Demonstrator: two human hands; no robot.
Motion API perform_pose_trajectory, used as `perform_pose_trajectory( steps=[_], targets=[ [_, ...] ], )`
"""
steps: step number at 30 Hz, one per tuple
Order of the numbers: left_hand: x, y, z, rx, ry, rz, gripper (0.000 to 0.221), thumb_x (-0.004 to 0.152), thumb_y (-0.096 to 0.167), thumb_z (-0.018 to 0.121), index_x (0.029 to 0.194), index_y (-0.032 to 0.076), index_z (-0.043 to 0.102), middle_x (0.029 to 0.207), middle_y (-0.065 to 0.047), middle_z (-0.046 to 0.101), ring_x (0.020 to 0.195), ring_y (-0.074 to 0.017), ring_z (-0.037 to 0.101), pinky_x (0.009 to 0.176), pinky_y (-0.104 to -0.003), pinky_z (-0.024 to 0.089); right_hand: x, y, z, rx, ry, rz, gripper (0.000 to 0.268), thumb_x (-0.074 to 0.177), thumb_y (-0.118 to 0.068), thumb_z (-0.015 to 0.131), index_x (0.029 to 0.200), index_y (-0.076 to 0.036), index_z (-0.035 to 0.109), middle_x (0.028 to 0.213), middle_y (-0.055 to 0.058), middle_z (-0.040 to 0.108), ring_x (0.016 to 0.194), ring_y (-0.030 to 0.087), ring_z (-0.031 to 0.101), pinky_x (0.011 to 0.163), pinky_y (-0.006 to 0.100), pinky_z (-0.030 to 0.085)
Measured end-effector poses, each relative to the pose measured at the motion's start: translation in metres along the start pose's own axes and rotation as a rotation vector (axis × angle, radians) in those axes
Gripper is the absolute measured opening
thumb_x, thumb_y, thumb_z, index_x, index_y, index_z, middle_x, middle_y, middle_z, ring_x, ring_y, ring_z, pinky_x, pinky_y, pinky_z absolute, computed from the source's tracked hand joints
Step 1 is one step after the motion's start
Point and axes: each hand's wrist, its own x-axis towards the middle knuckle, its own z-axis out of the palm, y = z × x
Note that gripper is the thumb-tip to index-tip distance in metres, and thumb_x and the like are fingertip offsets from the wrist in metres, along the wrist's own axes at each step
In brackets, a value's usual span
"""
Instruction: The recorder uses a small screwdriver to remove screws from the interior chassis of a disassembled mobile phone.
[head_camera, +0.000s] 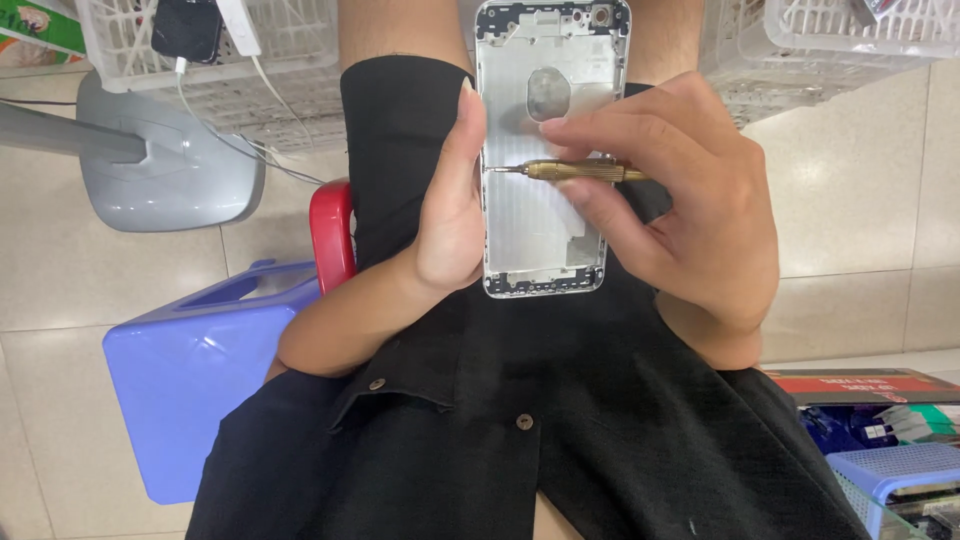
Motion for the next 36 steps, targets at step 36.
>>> perform_pose_trajectory(
  steps=[36],
  targets=[
    [0.008, -0.001, -0.013, 0.015, 0.037, -0.025, 0.07, 0.121, 0.058, 0.022, 0.153, 0.002, 0.047, 0.139, -0.013, 0.057, 0.128, -0.0204, 0.057, 0.115, -0.037, 0.047, 0.012, 0.009, -0.004, 0.208, -0.006, 0.133, 0.051, 0.083, 0.008, 0.088, 0.125, 0.0, 0.061, 0.102, 0.011, 0.073, 0.096, 0.018, 0.074, 0.081, 0.025, 0.058]
  ],
)
